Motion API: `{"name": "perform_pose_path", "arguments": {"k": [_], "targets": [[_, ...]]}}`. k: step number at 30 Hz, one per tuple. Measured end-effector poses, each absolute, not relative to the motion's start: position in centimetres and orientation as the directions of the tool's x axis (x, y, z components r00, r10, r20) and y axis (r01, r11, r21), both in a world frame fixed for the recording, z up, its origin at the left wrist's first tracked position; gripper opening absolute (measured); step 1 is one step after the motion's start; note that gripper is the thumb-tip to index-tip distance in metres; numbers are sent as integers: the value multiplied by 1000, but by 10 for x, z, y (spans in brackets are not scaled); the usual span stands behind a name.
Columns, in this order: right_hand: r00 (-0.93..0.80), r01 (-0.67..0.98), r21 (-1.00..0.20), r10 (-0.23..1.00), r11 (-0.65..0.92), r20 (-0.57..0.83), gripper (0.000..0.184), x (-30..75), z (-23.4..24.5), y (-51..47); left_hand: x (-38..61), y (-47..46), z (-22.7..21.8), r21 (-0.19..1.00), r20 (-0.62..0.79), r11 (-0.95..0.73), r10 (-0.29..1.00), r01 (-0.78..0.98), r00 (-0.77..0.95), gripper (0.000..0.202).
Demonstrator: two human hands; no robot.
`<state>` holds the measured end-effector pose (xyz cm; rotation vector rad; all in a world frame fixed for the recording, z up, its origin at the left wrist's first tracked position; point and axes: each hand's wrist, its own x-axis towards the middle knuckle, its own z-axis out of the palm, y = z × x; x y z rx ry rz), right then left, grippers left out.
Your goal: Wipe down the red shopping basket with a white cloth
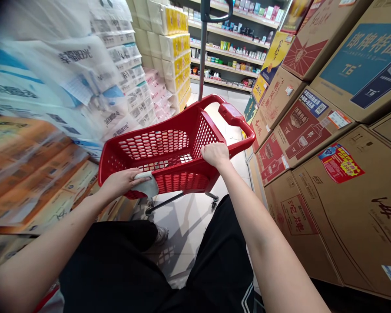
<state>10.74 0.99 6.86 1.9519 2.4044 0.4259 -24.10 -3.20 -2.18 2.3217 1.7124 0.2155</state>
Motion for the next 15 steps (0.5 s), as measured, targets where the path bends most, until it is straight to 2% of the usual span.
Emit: {"name": "perform_pose_path", "arguments": {"k": [15], "targets": [[-239,960,195,951,202,194,57,109,62,10,-243,-33,-24,195,-21,-334,939,922,344,52]]}}
